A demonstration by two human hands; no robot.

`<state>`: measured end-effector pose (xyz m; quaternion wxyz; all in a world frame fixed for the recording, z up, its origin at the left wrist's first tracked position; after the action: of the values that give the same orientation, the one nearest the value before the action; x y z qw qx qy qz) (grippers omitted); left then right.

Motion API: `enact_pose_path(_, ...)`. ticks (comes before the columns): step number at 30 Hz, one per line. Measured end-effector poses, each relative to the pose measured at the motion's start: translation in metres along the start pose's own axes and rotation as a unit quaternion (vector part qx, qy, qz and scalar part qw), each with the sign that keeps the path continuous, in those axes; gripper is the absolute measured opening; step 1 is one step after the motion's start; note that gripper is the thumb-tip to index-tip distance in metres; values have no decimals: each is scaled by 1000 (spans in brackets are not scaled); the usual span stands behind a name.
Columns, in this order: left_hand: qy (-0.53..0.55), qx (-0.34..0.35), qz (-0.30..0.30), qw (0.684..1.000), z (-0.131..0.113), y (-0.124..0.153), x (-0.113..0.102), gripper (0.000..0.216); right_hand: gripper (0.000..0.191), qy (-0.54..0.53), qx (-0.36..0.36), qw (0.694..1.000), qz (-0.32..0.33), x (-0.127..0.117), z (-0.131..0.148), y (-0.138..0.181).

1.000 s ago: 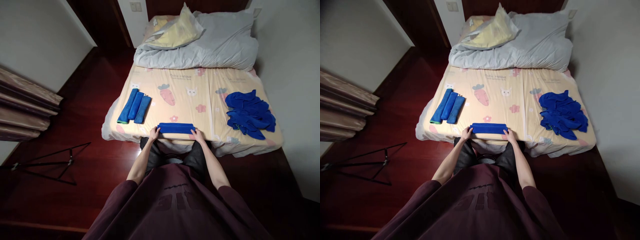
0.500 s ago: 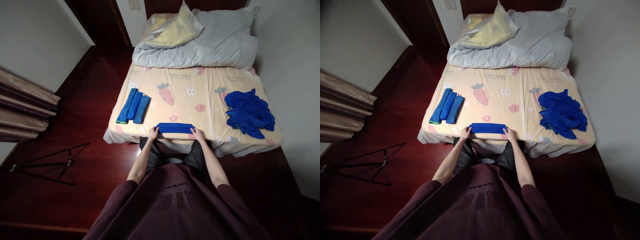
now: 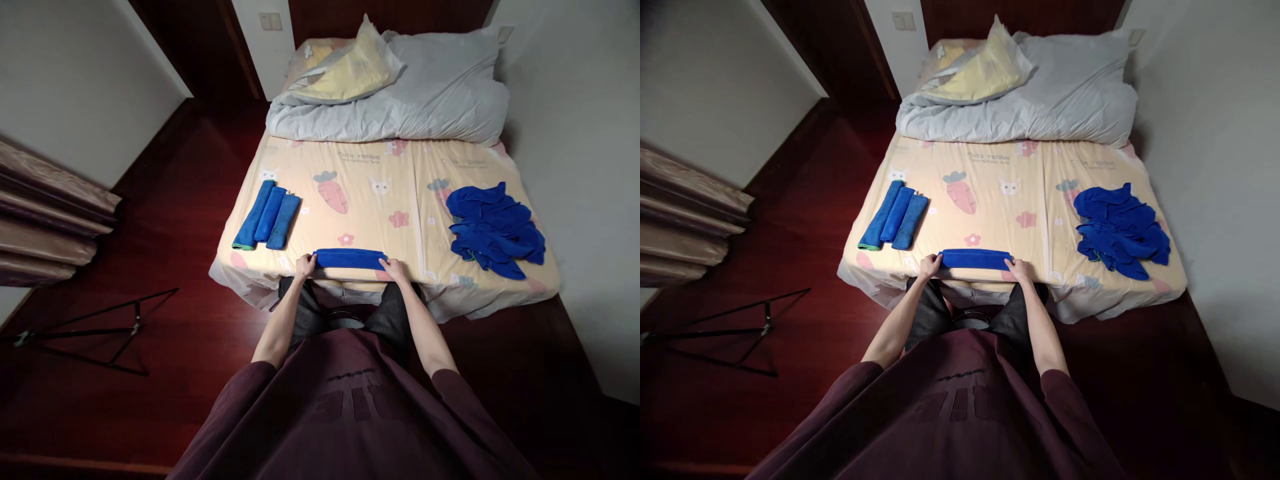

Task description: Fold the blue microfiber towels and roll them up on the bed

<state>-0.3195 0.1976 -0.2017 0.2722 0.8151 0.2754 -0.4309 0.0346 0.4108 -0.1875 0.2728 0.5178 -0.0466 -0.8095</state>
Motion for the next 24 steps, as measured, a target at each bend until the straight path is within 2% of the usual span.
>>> enact_pose_path(6, -16, 18, -1, 1000, -9, 1, -3, 34, 45, 23, 11, 1000, 6, 0, 2, -2)
enact_pose_path(8, -41, 32, -9, 999, -15, 11, -8, 34, 40, 30, -4, 999, -36, -7, 9, 8)
enact_pose_path(11, -107, 90, -64, 988, -38, 36, -22, 43, 46, 34, -85, 985, -143, -20, 40, 38)
enact_pose_path(13, -139, 158, -89, 974, -64, 58, -24, 52, 54, 35, -169, 971, -163, -14, 73, 60)
enact_pose_path(16, -154, 272, -63, 948, -109, 87, -3, 60, 58, 46, -280, 952, -112, 19, 125, 83)
enact_pose_path(18, -162, 318, -30, 934, -130, 98, 18, 65, 61, 51, -319, 944, -72, 44, 149, 88)
enact_pose_path(21, -182, 336, -3, 924, -141, 100, 42, 70, 66, 53, -331, 941, -35, 69, 156, 80)
enact_pose_path(24, -195, 342, 6, 919, -137, 93, 51, 70, 66, 60, -340, 938, -10, 78, 143, 68)
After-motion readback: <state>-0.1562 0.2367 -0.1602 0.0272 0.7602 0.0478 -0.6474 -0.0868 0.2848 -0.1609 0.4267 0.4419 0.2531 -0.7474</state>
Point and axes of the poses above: each hand's wrist, its own y-axis away from the middle knuckle, its own x-axis out of the palm, z = x × y, the point moved 10 cm from there along -y, towards the middle knuckle, and after that the axes turned 9 degrees about -y, right-handed, at the moved point
